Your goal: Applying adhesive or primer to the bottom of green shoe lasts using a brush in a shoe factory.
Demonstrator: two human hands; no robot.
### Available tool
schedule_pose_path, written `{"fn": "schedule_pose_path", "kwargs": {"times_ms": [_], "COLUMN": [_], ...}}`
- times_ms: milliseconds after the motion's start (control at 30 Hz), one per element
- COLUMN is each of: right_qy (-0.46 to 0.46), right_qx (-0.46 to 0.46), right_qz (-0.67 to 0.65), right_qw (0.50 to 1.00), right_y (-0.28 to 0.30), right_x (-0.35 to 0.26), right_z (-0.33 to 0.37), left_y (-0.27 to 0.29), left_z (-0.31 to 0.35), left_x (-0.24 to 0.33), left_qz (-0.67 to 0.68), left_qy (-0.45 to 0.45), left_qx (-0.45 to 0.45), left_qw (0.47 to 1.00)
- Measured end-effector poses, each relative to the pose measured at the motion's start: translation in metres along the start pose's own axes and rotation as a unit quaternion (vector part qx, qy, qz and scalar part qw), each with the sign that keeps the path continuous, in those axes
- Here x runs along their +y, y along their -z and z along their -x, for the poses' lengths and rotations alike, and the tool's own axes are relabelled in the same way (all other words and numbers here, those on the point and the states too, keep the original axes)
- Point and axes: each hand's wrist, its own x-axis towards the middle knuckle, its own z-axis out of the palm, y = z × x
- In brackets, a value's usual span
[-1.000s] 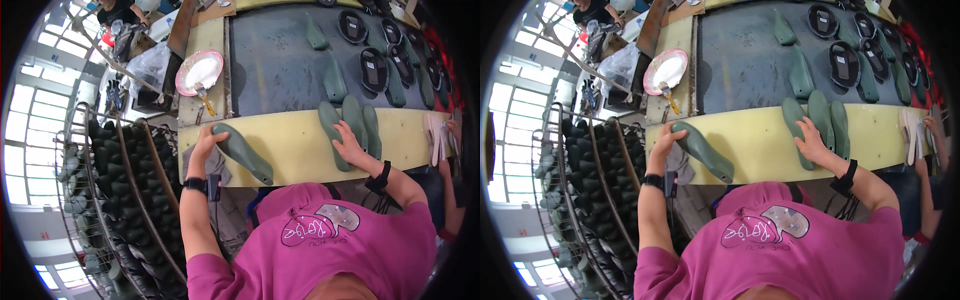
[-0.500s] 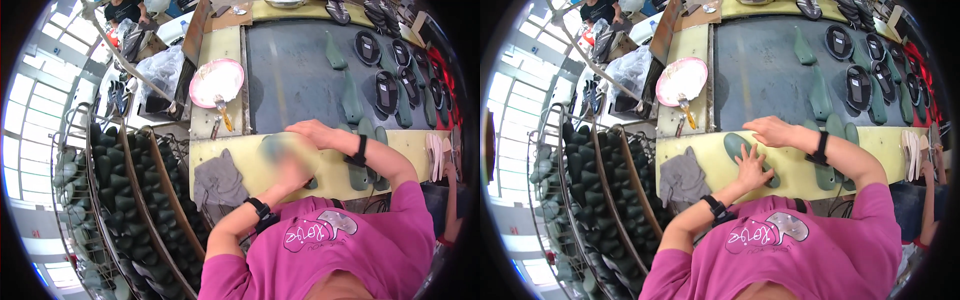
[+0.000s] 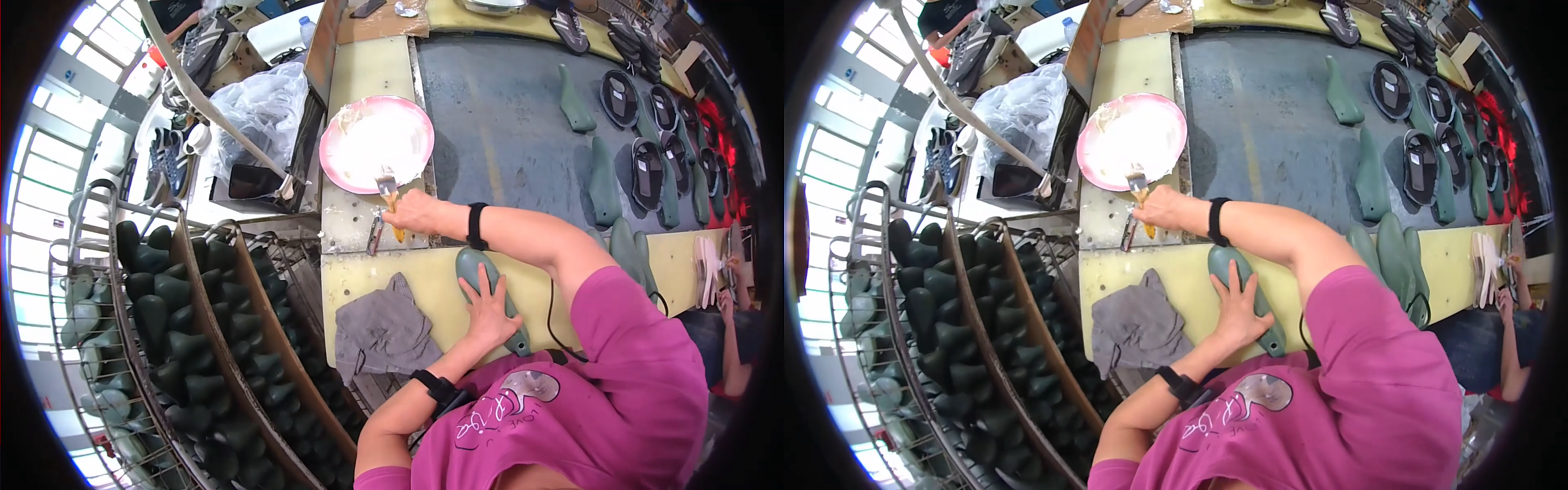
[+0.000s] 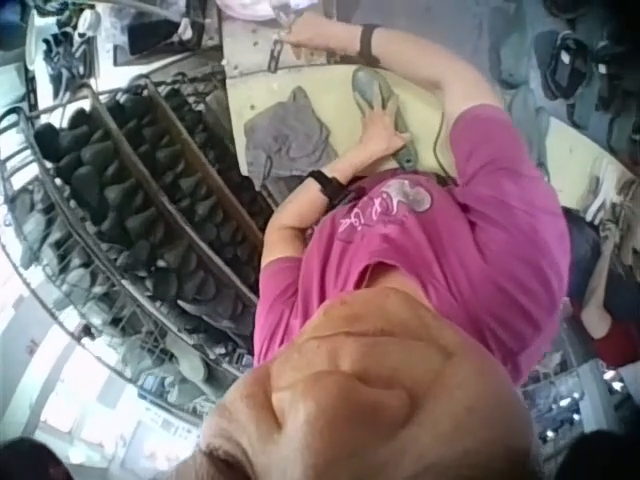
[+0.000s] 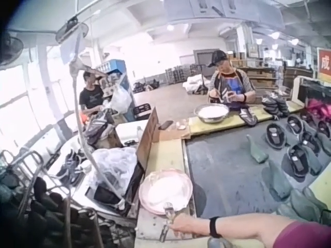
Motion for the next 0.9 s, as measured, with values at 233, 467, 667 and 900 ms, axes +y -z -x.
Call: {"fn": "schedule_pose_path", "kwargs": {"times_ms": [233, 467, 667, 900], "right_qy": [-0.217, -0.502, -0.470, -0.495], "right_qx": [0.326, 0.167, 0.250, 0.227], "right_qz": [-0.214, -0.555, -0.502, -0.564], "right_qw": [0.895, 0.641, 0.682, 0.620], "right_y": [0.050, 0.045, 0.065, 0.061], "right_x": [0.040, 0.060, 0.038, 0.027], "right_z": [-0.010, -0.019, -0.027, 0.017], "left_y": [0.017, 0.064, 0.074, 0.038], "left_z": [-0.008, 0.013, 0.028, -0.001], "left_x": [-0.046, -0.098, -0.095, -0.068], "left_qz": [0.234, 0.429, 0.109, -0.013], "left_qy": [-0.117, -0.026, -0.119, -0.039], "left_qx": [0.033, -0.068, 0.045, 0.092], "left_qw": [0.964, 0.900, 0.986, 0.995]}}
